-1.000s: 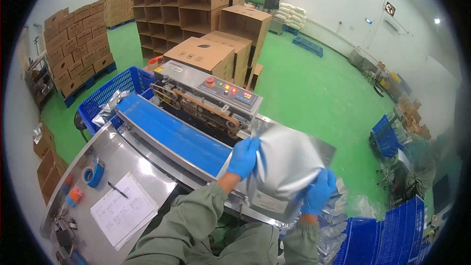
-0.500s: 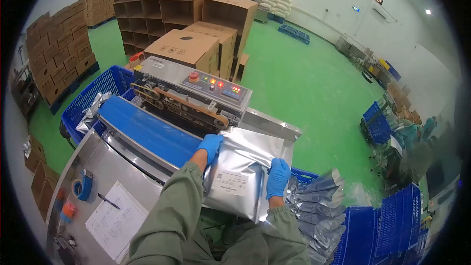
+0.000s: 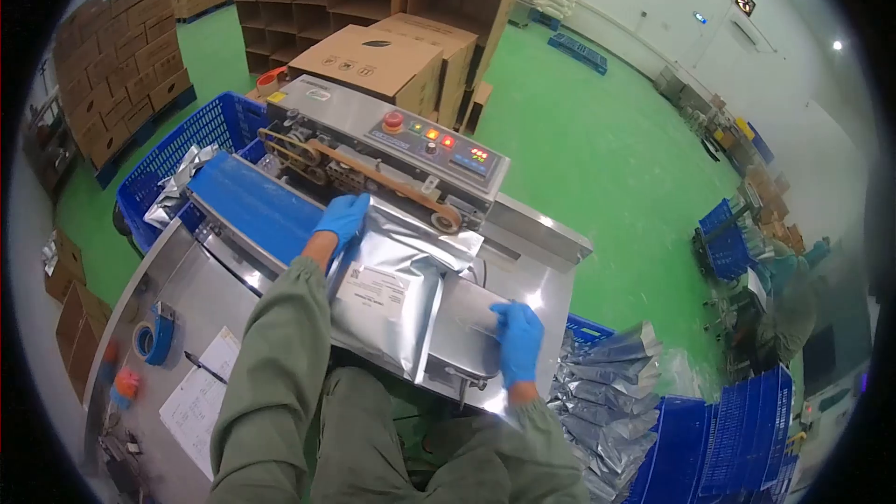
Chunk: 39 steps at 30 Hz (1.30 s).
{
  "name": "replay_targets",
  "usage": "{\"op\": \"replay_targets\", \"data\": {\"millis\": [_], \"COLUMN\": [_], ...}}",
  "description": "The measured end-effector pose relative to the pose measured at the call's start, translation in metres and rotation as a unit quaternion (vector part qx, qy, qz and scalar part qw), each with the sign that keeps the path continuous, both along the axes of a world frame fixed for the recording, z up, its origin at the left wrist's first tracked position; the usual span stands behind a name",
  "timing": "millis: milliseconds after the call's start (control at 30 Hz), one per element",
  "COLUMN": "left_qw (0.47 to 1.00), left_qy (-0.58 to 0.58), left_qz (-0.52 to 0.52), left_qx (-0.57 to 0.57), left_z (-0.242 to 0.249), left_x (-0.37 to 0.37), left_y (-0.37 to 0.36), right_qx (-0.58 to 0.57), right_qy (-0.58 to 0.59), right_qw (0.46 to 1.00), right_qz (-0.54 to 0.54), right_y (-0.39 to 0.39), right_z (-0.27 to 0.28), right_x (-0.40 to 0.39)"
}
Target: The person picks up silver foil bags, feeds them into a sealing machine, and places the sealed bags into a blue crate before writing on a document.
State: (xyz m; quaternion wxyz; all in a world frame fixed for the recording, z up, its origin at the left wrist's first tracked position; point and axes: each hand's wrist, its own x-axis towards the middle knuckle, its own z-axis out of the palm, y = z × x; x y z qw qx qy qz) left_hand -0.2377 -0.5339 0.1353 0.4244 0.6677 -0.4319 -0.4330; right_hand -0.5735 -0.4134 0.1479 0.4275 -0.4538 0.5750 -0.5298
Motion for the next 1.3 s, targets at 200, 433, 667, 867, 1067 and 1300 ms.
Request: {"op": "replay_targets", "data": {"millis": [200,433,667,867,1067,1300], "left_qw": [0.958,0.905,0.81,0.789,0.783,0.789], "left_qy": [-0.138,0.147,0.526,0.542,0.532,0.486], "left_qz": [0.129,0.379,0.243,0.244,0.274,0.318], "left_qx": [-0.216,-0.125,-0.093,-0.157,-0.171,-0.202], "left_z": [0.02,-0.046,-0.035,-0.024,-0.038,-0.04], "left_x": [0.053,0.064,0.094,0.146,0.225,0.297], "left_y": [0.127,0.225,0.174,0.132,0.105,0.087], "right_qx": [0.061,0.083,0.044,0.042,0.075,0.073], "right_qy": [0.117,0.312,0.471,0.475,0.493,0.468], "right_qw": [0.988,0.945,0.88,0.877,0.867,0.881], "right_qz": [-0.08,-0.043,-0.041,-0.055,-0.008,-0.007], "right_y": [0.112,0.206,0.198,0.199,0.197,0.192], "right_z": [-0.038,-0.114,-0.127,-0.116,-0.103,-0.083], "right_x": [-0.092,-0.116,-0.108,-0.102,-0.101,-0.089]}}
